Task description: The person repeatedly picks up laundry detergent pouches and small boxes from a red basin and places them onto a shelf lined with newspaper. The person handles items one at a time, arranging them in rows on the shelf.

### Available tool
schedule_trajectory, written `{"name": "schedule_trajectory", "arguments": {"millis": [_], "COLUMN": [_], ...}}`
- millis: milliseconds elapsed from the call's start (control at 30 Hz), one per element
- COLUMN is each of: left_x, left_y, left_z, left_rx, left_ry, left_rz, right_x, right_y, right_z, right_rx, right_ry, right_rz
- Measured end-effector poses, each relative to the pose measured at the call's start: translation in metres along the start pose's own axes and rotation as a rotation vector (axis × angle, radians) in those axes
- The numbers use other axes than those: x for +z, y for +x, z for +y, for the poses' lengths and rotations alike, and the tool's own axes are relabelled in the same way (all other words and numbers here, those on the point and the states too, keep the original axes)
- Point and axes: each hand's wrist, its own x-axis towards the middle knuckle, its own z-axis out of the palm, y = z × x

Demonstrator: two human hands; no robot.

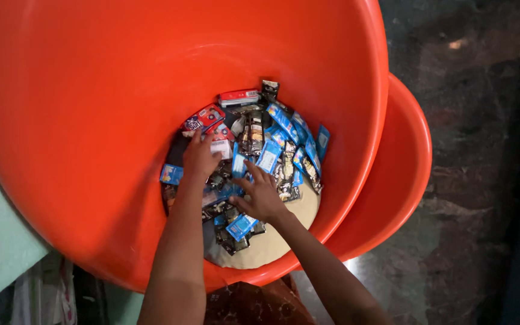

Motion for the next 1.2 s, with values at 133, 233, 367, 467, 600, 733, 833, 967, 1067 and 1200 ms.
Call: {"name": "schedule_trajectory", "arguments": {"millis": [133,233,367,467,600,733,833,967,1067,1200], "left_x": [-0.014,-0.021,-0.043,-0.08,-0.139,-0.179,-0.201,-0.224,-0.236,-0.253], "left_y": [-0.027,-0.061,-0.096,-0.122,-0.164,-0.207,-0.239,-0.293,-0.341,-0.39], "left_z": [0.005,0.016,0.044,0.085,0.149,0.2,0.219,0.225,0.217,0.205], "left_rx": [0.076,-0.046,-0.128,0.047,0.225,0.369,0.37,0.239,0.273,0.385], "left_ry": [0.206,0.189,-0.011,-0.17,-0.143,-0.091,-0.609,-1.656,-1.903,-2.033], "left_rz": [-0.078,-0.112,0.032,0.307,0.432,0.521,0.49,0.277,0.357,0.609], "right_x": [-0.002,0.004,0.001,-0.024,-0.073,-0.128,-0.166,-0.19,-0.188,-0.168], "right_y": [0.002,-0.003,-0.013,-0.014,-0.025,-0.053,-0.078,-0.101,-0.118,-0.144], "right_z": [-0.011,-0.017,-0.029,-0.04,-0.063,-0.083,-0.105,-0.15,-0.182,-0.235], "right_rx": [-0.002,-0.005,-0.037,-0.032,0.274,-0.053,-0.197,-0.34,-0.337,-0.303], "right_ry": [-0.025,-0.012,0.093,0.243,0.94,1.128,1.345,1.119,1.078,0.997], "right_rz": [0.187,0.294,0.351,0.344,0.057,-0.049,-0.178,-0.105,-0.241,-0.535]}}
